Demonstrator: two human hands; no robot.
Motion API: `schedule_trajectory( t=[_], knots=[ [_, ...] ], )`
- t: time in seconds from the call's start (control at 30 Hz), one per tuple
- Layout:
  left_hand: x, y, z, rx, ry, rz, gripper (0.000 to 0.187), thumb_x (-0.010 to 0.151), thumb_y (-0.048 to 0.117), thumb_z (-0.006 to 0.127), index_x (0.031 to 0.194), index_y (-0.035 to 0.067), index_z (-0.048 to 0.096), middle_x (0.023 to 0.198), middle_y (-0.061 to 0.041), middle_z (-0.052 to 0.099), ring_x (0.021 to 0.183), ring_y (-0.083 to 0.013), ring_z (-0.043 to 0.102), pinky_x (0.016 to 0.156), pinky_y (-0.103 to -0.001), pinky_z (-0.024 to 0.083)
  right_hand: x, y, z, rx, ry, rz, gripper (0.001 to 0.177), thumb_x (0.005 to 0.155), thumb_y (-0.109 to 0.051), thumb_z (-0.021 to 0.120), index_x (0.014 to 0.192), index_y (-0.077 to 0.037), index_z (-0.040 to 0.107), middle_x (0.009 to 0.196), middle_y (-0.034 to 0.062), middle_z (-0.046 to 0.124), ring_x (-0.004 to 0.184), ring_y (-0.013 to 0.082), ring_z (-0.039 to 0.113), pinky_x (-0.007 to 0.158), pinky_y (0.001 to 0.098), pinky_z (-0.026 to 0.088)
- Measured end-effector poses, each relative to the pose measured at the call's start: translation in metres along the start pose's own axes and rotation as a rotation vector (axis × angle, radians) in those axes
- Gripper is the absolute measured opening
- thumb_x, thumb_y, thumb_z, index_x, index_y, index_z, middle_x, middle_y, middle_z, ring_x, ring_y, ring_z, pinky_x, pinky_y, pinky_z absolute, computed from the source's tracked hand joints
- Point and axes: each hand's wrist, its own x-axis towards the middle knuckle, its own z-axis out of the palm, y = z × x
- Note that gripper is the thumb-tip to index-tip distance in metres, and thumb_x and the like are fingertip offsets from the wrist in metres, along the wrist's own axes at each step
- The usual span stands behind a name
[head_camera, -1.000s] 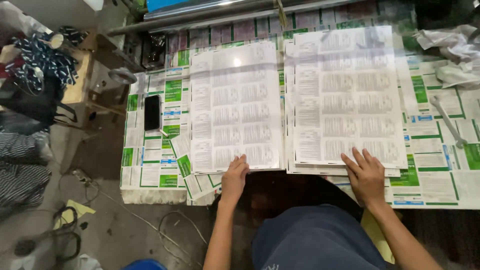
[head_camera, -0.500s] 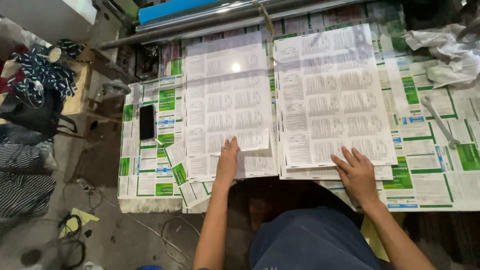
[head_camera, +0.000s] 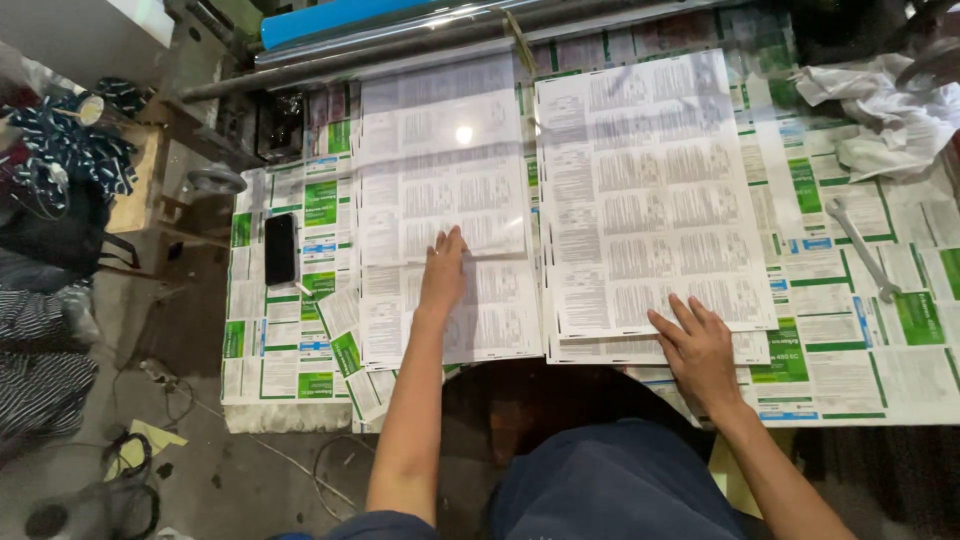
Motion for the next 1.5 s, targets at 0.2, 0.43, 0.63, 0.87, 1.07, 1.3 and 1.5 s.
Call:
schedule_trajectory(
  t=[0.2,0.43,0.63,0.87,1.07,1.3,1.5],
  knots=[
    [0.006,0.005,0.003,0.021,0.064,-0.020,0.046,0.090,-0.005,0.056,0.135,0.006,0.053,0.158,-0.023,0.040,0.146,-0.0469,0.035,0.116,-0.064,0.030,0.018,0.012,0.015,0.026,0.035,-0.030,0.039,0.093,-0.023,0.067,0.133,-0.025,0.069,0.147,0.0126,0.060,0.137,0.0398,0.051,0.111,0.0543,0.040],
    [-0.077,0.041,0.009,0.031,0.077,-0.020,0.048,0.091,0.010,0.066,0.137,0.008,0.054,0.160,-0.021,0.039,0.149,-0.0456,0.035,0.117,-0.065,0.030,0.060,0.017,0.013,0.070,0.020,-0.058,0.041,0.094,-0.021,0.067,0.135,-0.023,0.068,0.149,0.0137,0.058,0.140,0.0401,0.050,0.114,0.0570,0.037],
    [-0.151,0.085,-0.041,-0.127,-0.056,-0.021,0.072,0.079,0.026,0.083,0.141,0.009,0.051,0.159,-0.021,0.034,0.146,-0.0454,0.030,0.113,-0.066,0.024,0.091,0.030,0.023,0.104,0.030,-0.079,0.039,0.096,-0.021,0.068,0.134,-0.018,0.070,0.148,0.0196,0.059,0.137,0.0441,0.051,0.114,0.0528,0.040],
    [-0.173,0.070,-0.017,-0.050,0.032,-0.040,0.070,0.074,0.014,0.084,0.139,0.014,0.058,0.155,-0.012,0.049,0.144,-0.0366,0.045,0.114,-0.062,0.034,0.124,0.048,0.036,0.147,0.066,-0.105,0.036,0.097,-0.021,0.070,0.133,-0.018,0.073,0.147,0.0198,0.062,0.138,0.0447,0.052,0.116,0.0517,0.040],
    [-0.168,0.068,-0.023,-0.124,0.029,-0.065,0.066,0.071,0.011,0.085,0.133,0.016,0.063,0.150,-0.008,0.055,0.141,-0.0356,0.049,0.113,-0.060,0.036,0.148,0.052,0.035,0.205,0.023,-0.072,0.038,0.100,-0.024,0.066,0.138,-0.017,0.069,0.153,0.0227,0.055,0.145,0.0465,0.044,0.120,0.0539,0.031],
    [-0.169,0.063,-0.021,-0.153,-0.002,-0.053,0.059,0.074,0.015,0.083,0.131,0.016,0.065,0.150,-0.008,0.055,0.140,-0.0329,0.050,0.113,-0.059,0.036,0.105,0.057,0.047,0.179,-0.057,-0.035,0.049,0.101,-0.030,0.063,0.147,-0.015,0.062,0.162,0.0281,0.042,0.153,0.0456,0.033,0.124,0.0598,0.021],
    [-0.170,0.053,-0.021,-0.104,0.055,0.091,0.028,0.089,0.012,0.077,0.116,0.012,0.073,0.134,-0.008,0.069,0.129,-0.0370,0.058,0.104,-0.060,0.043,0.035,0.013,-0.002,-0.010,-0.265,-0.208,0.092,0.069,-0.056,0.076,0.149,-0.019,0.047,0.160,0.0246,0.033,0.145,0.0490,0.030,0.111,0.0659,0.022]
  ],
)
